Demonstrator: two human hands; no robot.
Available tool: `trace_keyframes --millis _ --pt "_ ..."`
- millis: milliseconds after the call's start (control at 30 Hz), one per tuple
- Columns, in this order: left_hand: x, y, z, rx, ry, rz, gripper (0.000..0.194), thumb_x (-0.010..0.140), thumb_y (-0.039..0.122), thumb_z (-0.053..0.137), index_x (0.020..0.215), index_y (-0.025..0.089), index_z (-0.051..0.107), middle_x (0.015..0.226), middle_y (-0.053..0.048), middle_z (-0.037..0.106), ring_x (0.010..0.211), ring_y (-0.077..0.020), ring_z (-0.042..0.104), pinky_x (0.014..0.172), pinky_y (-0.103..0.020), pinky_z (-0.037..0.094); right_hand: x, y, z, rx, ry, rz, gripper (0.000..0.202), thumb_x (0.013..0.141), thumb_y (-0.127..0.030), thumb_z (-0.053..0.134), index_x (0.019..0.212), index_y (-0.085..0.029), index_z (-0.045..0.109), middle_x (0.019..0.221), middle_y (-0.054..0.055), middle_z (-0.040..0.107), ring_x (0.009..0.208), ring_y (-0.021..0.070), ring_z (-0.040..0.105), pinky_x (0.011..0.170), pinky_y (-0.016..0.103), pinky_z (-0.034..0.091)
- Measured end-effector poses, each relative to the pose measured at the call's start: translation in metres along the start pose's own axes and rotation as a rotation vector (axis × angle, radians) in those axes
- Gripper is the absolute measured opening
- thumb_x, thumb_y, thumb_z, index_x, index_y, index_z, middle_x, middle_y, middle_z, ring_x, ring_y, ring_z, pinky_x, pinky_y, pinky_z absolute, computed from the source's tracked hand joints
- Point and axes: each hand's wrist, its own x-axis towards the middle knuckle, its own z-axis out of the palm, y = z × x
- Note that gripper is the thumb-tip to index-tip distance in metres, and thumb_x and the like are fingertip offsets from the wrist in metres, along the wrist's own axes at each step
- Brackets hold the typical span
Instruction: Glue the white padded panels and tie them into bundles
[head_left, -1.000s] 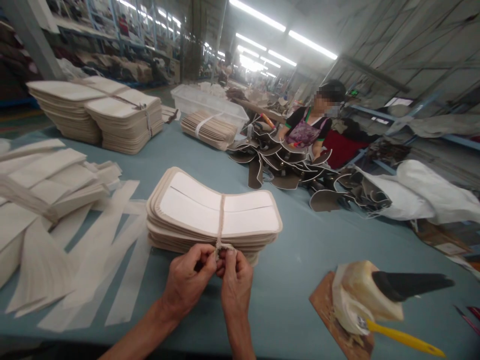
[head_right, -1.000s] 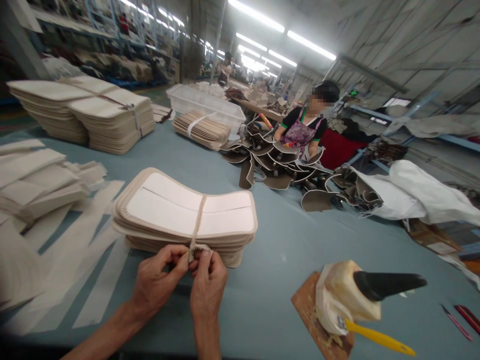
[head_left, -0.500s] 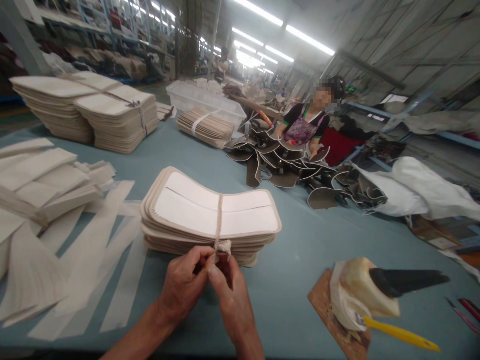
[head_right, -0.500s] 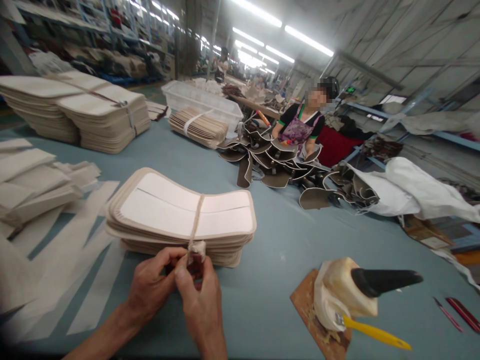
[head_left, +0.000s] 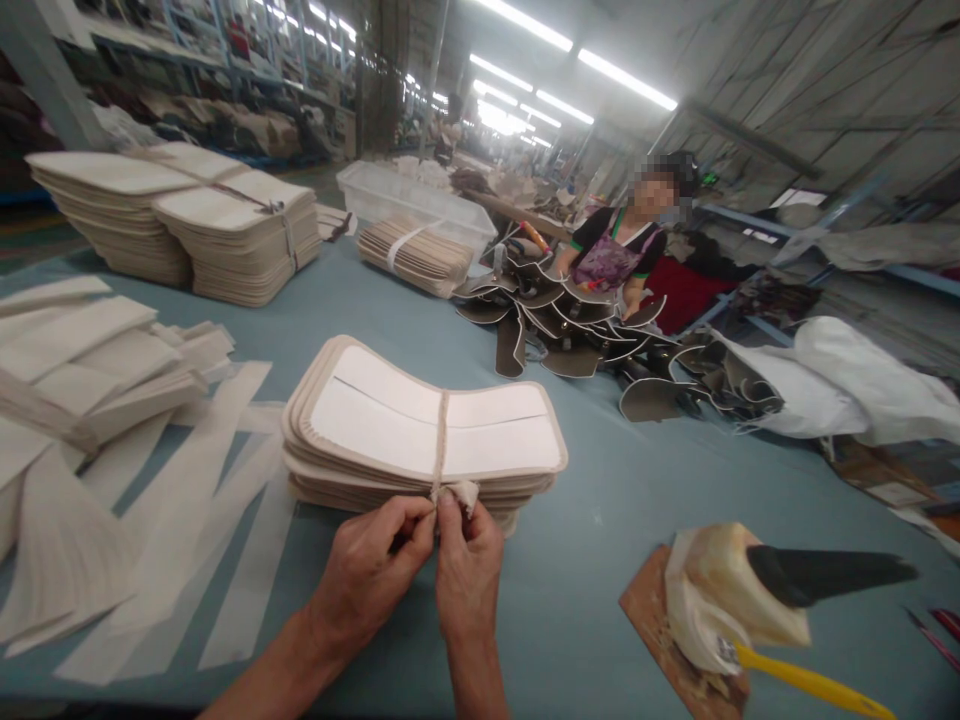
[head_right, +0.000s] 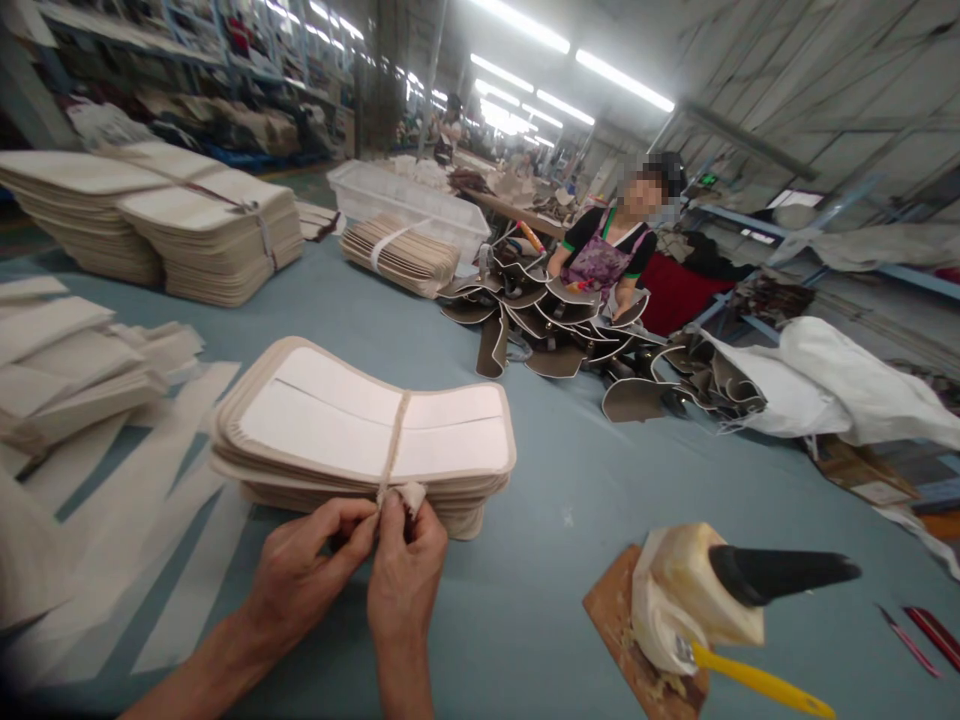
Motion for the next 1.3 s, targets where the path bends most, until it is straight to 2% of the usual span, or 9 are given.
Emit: trace_keyframes --millis 67,167,333,400,600,800,933,1100,1300 --pt "0.003 0.002 -0.005 0.039 -0.009 0.035 0.014 0.102 0.023 0.053 0.096 0.021 0.064 0.073 0.005 0.074 0.058 -0.0085 0.068 0.060 -0.017 0.051 0.000 0.001 0.001 0.031 -0.009 0.004 0.044 0.089 -0.056 0.059 0.083 -0.014 0.071 0.073 0.003 0.069 0.072 0.0182 0.061 0.069 0.028 0.052" --pt "0.013 0.006 -0.017 0.212 -0.003 0.184 0.012 0.102 0.019 0.053 0.103 0.019 0.065 0.083 0.000 0.076 0.071 -0.0136 0.070 0.073 -0.024 0.052 0.000 0.003 0.002 0.027 -0.018 -0.018 0.045 0.092 -0.056 0.057 0.089 -0.014 0.072 0.080 0.005 0.073 0.076 0.0194 0.064 0.073 0.029 0.052" --pt "0.030 0.010 -0.027 0.524 -0.109 0.311 0.013 0.099 0.020 0.057 0.099 0.021 0.070 0.082 -0.002 0.072 0.075 -0.0206 0.059 0.075 -0.035 0.045 -0.002 0.010 0.002 -0.041 -0.012 -0.079 0.045 0.097 -0.055 0.052 0.093 -0.015 0.071 0.087 0.007 0.075 0.078 0.0192 0.064 0.077 0.030 0.050" --pt "0.032 0.010 -0.026 0.541 -0.147 0.325 0.016 0.100 0.022 0.056 0.096 0.021 0.071 0.078 -0.003 0.070 0.075 -0.0210 0.057 0.074 -0.036 0.043 -0.002 0.012 0.003 -0.063 -0.015 -0.088 0.044 0.098 -0.055 0.050 0.093 -0.016 0.070 0.085 0.006 0.074 0.078 0.0190 0.063 0.076 0.030 0.050" --pt "0.033 0.009 -0.026 0.580 -0.131 0.351 0.021 0.101 0.022 0.053 0.094 0.021 0.073 0.075 -0.002 0.069 0.076 -0.0222 0.057 0.070 -0.039 0.036 -0.002 0.013 0.001 -0.126 -0.001 -0.098 0.043 0.098 -0.055 0.048 0.088 -0.017 0.068 0.078 0.005 0.072 0.071 0.0188 0.062 0.069 0.029 0.047" --pt "0.040 0.006 -0.027 0.584 -0.149 0.416 0.016 0.098 0.019 0.058 0.087 0.022 0.071 0.071 -0.001 0.066 0.074 -0.0222 0.058 0.072 -0.039 0.037 -0.001 0.011 -0.003 -0.207 -0.013 -0.157 0.040 0.099 -0.051 0.046 0.091 -0.018 0.068 0.081 0.007 0.073 0.072 0.0204 0.064 0.068 0.031 0.046" --pt "0.038 0.003 -0.026 0.554 -0.170 0.430 0.016 0.099 0.018 0.057 0.091 0.020 0.070 0.073 -0.001 0.067 0.073 -0.0213 0.060 0.070 -0.037 0.040 -0.002 0.010 -0.005 -0.279 0.014 -0.226 0.038 0.101 -0.047 0.045 0.092 -0.018 0.069 0.083 0.008 0.075 0.075 0.0220 0.068 0.071 0.031 0.047" --pt "0.038 -0.001 -0.029 0.513 -0.246 0.441 0.018 0.101 0.017 0.051 0.098 0.018 0.068 0.080 -0.001 0.070 0.076 -0.0195 0.065 0.070 -0.032 0.047 -0.001 0.011 -0.007 -0.377 0.045 -0.341 0.038 0.105 -0.042 0.041 0.096 -0.017 0.070 0.087 0.009 0.076 0.079 0.0238 0.071 0.072 0.032 0.046" --pt "0.053 -0.008 -0.038 0.489 -0.418 0.543 0.022 0.101 0.012 0.047 0.101 0.019 0.068 0.083 -0.003 0.072 0.075 -0.0167 0.066 0.067 -0.026 0.051 0.001 0.007 -0.011 -0.556 0.058 -0.500 0.040 0.109 -0.038 0.038 0.090 -0.018 0.067 0.081 0.007 0.073 0.075 0.0224 0.069 0.069 0.031 0.044"
